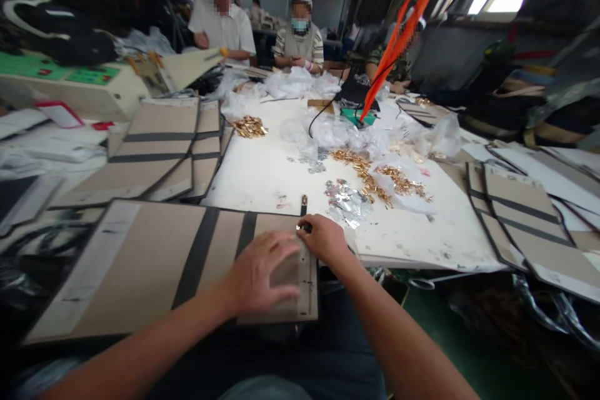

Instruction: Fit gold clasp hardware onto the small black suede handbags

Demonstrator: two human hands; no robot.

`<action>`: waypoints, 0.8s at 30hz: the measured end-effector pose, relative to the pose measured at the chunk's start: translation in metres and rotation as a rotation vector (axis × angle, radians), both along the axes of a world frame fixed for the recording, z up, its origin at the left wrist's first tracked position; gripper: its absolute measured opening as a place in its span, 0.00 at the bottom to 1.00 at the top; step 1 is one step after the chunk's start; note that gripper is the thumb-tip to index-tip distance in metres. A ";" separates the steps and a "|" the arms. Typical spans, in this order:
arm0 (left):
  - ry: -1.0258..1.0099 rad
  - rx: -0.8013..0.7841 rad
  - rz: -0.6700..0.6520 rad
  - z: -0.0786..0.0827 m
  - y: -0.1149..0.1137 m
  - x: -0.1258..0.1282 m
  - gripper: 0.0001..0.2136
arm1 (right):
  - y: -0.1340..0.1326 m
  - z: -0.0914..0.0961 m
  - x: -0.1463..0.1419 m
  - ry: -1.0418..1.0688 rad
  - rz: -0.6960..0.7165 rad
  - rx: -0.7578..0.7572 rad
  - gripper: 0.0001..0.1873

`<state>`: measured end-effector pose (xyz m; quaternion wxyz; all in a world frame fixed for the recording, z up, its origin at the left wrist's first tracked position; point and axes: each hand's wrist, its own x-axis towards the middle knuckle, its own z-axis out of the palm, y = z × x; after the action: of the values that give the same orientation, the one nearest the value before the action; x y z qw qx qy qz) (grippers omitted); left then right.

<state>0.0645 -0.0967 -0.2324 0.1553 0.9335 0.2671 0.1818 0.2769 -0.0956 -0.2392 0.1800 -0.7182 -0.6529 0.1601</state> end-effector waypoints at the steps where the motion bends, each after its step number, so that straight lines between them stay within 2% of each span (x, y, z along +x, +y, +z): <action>1: 0.041 -0.010 -0.067 -0.006 -0.015 -0.007 0.43 | 0.000 0.001 0.000 0.003 -0.001 0.003 0.10; 3: 0.152 -0.018 -0.146 -0.018 -0.035 -0.016 0.52 | 0.000 0.002 0.000 0.002 -0.002 0.007 0.10; 5: 0.242 -0.007 -0.148 -0.023 -0.042 -0.017 0.54 | -0.003 0.003 0.000 0.000 0.007 0.010 0.11; 10: 0.275 0.002 -0.122 -0.011 -0.040 -0.009 0.47 | -0.027 0.005 0.002 0.003 0.032 0.021 0.15; 13: 0.269 0.007 -0.118 -0.005 -0.040 -0.007 0.47 | -0.045 0.008 0.001 -0.001 0.039 -0.002 0.11; 20: 0.271 -0.001 -0.118 -0.012 -0.038 -0.006 0.49 | -0.061 0.006 0.001 0.019 0.030 -0.048 0.10; 24: 0.262 -0.008 -0.136 -0.016 -0.035 -0.007 0.49 | -0.069 -0.003 0.005 0.105 0.115 -0.023 0.13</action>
<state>0.0577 -0.1322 -0.2479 0.1348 0.9646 0.2219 0.0466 0.2818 -0.1643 -0.2424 0.1961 -0.6722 -0.6808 0.2149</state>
